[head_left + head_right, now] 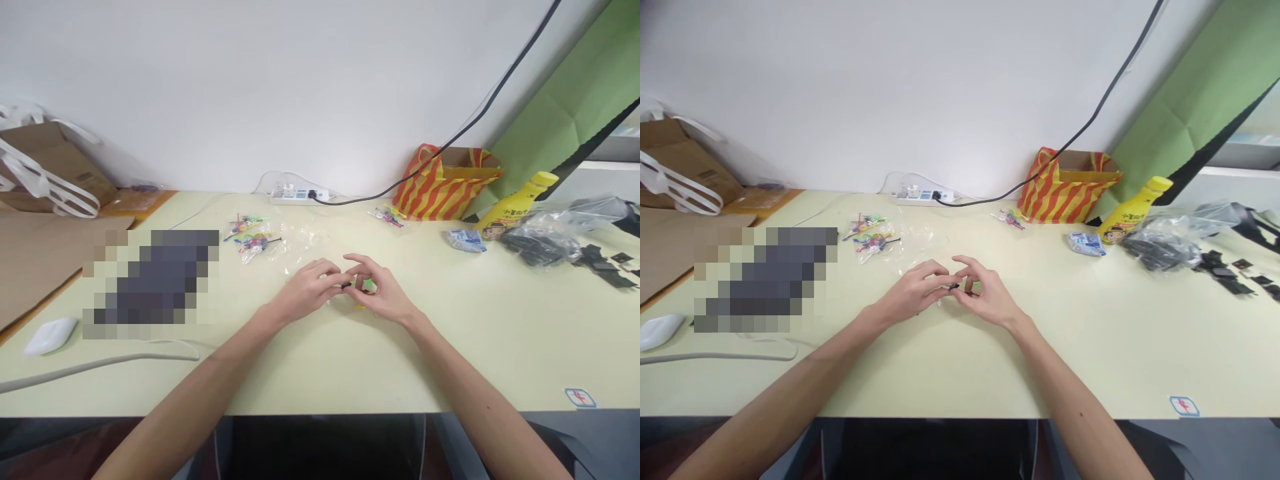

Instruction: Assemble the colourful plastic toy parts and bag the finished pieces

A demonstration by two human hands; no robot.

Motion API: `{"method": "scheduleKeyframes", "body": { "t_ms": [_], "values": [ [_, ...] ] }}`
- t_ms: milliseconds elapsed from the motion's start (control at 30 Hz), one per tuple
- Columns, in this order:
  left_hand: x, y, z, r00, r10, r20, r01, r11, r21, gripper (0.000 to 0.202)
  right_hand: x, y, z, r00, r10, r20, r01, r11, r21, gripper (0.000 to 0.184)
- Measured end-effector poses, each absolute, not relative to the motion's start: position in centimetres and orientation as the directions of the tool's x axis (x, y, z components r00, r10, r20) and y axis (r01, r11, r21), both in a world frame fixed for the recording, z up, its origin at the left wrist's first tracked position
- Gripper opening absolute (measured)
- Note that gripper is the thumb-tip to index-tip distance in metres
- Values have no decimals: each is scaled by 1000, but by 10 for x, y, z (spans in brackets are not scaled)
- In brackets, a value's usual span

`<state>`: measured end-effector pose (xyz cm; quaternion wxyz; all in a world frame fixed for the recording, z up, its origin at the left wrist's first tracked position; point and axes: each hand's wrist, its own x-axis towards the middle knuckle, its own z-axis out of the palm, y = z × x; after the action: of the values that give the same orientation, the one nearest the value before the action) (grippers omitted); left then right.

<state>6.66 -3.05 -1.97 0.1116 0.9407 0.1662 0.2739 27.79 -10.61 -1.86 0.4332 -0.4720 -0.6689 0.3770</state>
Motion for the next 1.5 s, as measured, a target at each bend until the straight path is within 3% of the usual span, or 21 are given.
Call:
{"method": "scheduleKeyframes", "body": {
  "t_ms": [133,267,600,833,1500],
  "values": [
    [66,-31,-19,784,392,481,243,-908,342,20,275,-105,-15,-200,969,143,136,172,-976,51],
    [67,-32,-18,742,375,555,204,-916,346,20,272,-101,-17,-238,967,87,-8,88,-996,29],
    [73,-41,-18,711,409,572,191,-895,402,17,269,-102,-16,-276,958,75,-23,72,-997,39],
    [76,-40,-21,641,354,681,161,-929,332,14,266,-102,-14,-324,945,47,-77,23,-997,39],
    [79,-40,-19,567,294,769,131,-954,268,24,264,-106,-9,-329,942,58,-152,7,-988,32]
  ]
}}
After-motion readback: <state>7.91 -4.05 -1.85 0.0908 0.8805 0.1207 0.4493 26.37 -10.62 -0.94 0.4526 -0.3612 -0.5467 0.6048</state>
